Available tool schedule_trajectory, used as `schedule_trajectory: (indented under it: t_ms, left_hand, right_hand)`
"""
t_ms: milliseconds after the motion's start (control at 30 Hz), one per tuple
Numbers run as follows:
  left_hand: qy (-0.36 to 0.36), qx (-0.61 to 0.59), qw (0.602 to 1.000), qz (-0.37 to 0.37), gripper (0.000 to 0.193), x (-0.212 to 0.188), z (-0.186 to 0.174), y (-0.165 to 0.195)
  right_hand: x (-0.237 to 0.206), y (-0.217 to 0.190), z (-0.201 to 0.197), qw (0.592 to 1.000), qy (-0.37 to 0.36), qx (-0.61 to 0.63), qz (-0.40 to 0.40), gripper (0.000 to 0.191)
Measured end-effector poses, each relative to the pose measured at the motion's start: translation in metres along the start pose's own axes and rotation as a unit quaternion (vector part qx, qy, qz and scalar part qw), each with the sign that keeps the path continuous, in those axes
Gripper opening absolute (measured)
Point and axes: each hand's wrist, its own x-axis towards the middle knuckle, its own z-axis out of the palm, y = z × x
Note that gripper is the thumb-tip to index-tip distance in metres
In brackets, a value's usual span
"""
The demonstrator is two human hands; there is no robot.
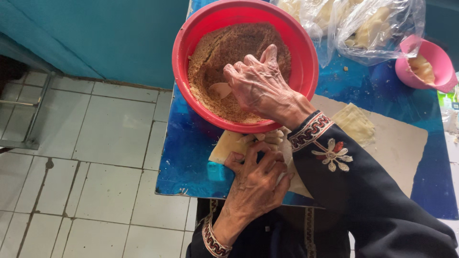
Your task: The person places a portion of brown filling from a red bowl onto a square of dough, then folds and pinches the dough closed into a triangular pastry, setting finished pieces aside. They repeat this cycle, occasionally scooping more filling with a spoon.
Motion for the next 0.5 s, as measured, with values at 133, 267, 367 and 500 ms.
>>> schedule_trajectory:
  t_ms: [133, 267, 367, 500]
  left_hand:
    - [-0.017, -0.033, 0.999, -0.003, 0.016, -0.002, 0.001, -0.001]
    - [-0.022, -0.011, 1.0, -0.003, 0.022, -0.002, -0.002, -0.002]
    - [-0.012, 0.017, 1.0, 0.005, 0.027, -0.001, -0.005, 0.001]
    - [-0.007, 0.051, 0.999, 0.009, 0.028, 0.001, -0.008, 0.002]
  right_hand:
    - [-0.003, 0.003, -0.011, 0.991, -0.044, 0.12, 0.042, 0.013]
    - [-0.017, 0.007, -0.03, 0.984, 0.009, 0.156, 0.08, 0.013]
    - [-0.034, 0.011, -0.049, 0.973, 0.024, 0.198, 0.111, 0.013]
    - [-0.068, 0.018, -0.077, 0.957, 0.057, 0.257, 0.122, 0.013]
